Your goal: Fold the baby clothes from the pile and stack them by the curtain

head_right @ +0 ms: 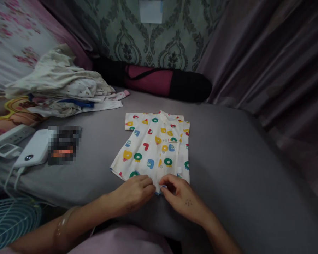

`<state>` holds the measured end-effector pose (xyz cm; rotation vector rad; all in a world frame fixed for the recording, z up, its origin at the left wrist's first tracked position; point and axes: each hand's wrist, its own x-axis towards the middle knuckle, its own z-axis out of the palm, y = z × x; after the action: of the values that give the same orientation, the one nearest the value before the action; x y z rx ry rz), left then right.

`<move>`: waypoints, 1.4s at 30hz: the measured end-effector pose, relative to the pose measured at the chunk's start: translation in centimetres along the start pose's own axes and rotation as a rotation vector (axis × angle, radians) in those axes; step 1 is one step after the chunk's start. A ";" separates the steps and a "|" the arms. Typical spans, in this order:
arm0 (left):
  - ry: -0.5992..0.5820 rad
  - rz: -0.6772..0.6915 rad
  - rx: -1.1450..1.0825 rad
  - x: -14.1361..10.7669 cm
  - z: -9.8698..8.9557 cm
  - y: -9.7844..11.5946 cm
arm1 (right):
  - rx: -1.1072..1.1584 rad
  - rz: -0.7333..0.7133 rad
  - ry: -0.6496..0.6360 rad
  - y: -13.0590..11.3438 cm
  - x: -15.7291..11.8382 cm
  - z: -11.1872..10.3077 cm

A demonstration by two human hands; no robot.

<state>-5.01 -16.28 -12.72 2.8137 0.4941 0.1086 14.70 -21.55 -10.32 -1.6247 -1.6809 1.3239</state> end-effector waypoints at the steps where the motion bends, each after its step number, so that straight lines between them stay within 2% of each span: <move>1: 0.028 0.002 -0.002 0.1 0.2 0.1 | -0.003 0.000 -0.003 -0.1 0.1 0.0; 4: 0.100 0.006 -0.025 -0.1 0.8 0.3 | -0.014 -0.003 -0.045 -0.3 0.2 -0.3; 8: 0.146 0.055 -0.126 -0.8 0.5 0.3 | -0.086 -0.008 -0.293 -1.3 0.8 -2.0; 10: 0.244 0.011 -0.235 -1.4 -0.1 -0.5 | -0.114 -0.029 -0.369 -1.9 2.2 -3.2; 12: 0.437 -0.189 -0.275 -2.4 -0.7 -2.1 | -0.178 -0.103 -0.269 -2.1 4.8 -4.2; 14: 0.627 -0.499 -0.193 -3.5 -0.9 -4.2 | -0.329 -0.222 0.009 -1.9 8.6 -4.8; 15: 0.670 -0.649 -0.130 -4.1 -0.9 -5.2 | -0.424 -0.265 0.148 -1.7 10.7 -4.9; 16: 0.675 -0.768 -0.078 -4.7 -0.8 -6.1 | -0.515 -0.277 0.252 -1.5 12.8 -4.8; 18: 0.627 -0.921 -0.027 -5.6 -0.4 -7.3 | -0.676 -0.239 0.309 -1.3 16.6 -4.2; 20: 0.580 -0.989 -0.046 -6.0 0.1 -7.8 | -0.772 -0.212 0.262 -1.5 19.4 -3.0; 22: 0.562 -1.017 -0.091 -6.1 0.4 -7.7 | -0.822 -0.240 0.193 -2.0 21.0 -1.4; 26: 0.561 -1.013 -0.193 -6.0 0.5 -7.7 | -0.861 -0.281 0.161 -2.4 22.0 1.2; 29: 0.549 -0.993 -0.272 -6.3 0.5 -8.2 | -0.878 -0.272 0.180 -1.9 22.1 2.0; 37: 0.568 -0.998 -0.313 -6.8 0.5 -8.3 | -0.904 -0.243 0.156 -1.3 22.4 2.0; 42: 0.589 -1.035 -0.273 -6.6 0.8 -7.3 | -0.903 -0.269 0.101 -3.8 22.9 0.8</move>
<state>-13.51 -12.18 -15.79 1.9072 1.8001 0.7049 7.44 0.18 -14.10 -1.7406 -2.5077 0.3202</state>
